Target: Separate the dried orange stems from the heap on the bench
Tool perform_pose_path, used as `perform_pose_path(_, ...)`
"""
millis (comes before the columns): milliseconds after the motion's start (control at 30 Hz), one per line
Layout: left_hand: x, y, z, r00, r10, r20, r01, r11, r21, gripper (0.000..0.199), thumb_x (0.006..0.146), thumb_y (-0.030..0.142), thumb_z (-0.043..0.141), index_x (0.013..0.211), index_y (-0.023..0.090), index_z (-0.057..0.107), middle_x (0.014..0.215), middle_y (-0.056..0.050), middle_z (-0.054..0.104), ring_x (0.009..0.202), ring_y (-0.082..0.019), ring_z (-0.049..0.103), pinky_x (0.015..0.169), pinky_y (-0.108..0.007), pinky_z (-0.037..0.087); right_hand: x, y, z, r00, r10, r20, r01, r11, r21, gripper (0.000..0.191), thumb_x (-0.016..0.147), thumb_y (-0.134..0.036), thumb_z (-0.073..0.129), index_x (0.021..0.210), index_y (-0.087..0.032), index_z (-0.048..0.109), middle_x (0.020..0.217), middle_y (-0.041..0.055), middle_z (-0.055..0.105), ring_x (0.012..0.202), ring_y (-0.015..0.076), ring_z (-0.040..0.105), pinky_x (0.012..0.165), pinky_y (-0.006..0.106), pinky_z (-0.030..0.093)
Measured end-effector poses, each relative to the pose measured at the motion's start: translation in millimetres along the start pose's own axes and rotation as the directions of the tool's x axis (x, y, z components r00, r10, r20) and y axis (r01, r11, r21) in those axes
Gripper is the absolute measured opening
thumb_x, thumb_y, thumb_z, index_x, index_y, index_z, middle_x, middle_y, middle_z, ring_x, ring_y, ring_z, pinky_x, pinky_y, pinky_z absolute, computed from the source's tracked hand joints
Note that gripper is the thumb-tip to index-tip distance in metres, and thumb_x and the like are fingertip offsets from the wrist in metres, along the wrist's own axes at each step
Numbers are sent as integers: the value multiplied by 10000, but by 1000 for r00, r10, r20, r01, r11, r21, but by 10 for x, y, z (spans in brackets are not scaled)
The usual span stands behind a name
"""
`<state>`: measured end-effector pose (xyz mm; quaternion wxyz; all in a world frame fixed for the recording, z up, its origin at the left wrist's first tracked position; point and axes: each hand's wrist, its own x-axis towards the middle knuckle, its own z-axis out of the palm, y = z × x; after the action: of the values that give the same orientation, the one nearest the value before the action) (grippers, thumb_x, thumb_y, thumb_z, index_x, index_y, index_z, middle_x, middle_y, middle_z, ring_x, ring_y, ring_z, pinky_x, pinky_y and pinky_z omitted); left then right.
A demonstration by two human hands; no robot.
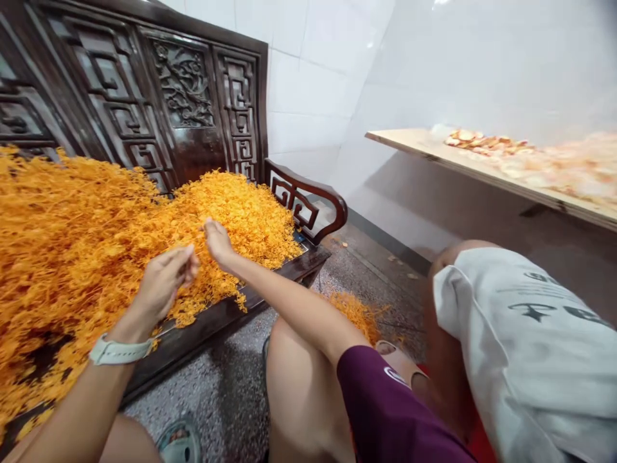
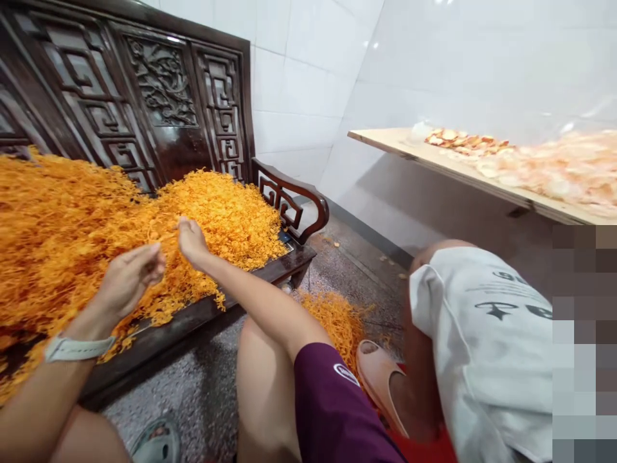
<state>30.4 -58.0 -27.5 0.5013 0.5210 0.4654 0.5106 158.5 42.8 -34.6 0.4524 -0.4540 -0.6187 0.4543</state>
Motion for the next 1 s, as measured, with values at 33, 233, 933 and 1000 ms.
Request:
perform_pose_path(33,28,-17,29,991,112,-79,-111,994,19,301,834,499,792,862,209,715,800,-43,663,631,-144,555,544,-235,438,10,3,18,998,31,-56,-29,999,43,411,1100,-406,254,821,-240,506,705,-7,458,708,186,496,666,267,434)
perform_pose_path(233,265,-297,109,914,271,-302,-244,962,126,442,835,340,831,1233,218,682,1213,-108,682,1001,-198,653,827,-279,512,-22,14,130,998,-61,36,54,984,170,286,1045,-283,453,773,-214,510,769,-25,493,758,142,495,744,234,424)
perform_pose_path(933,265,-199,113,961,103,-257,-190,920,-343,353,777,441,868,821,189,624,755,13,605,694,-107,554,667,-200,446,-111,49,231,989,-138,54,139,990,-18,335,1071,-350,434,763,-224,476,669,-44,515,652,127,509,611,225,355)
perform_pose_path(1000,261,-180,114,966,108,-236,-186,922,-340,357,783,429,869,789,188,605,675,30,541,614,-94,488,603,-193,404,-102,33,243,991,-85,99,80,995,57,338,1070,-342,424,759,-221,476,635,-47,513,622,124,523,596,214,380)
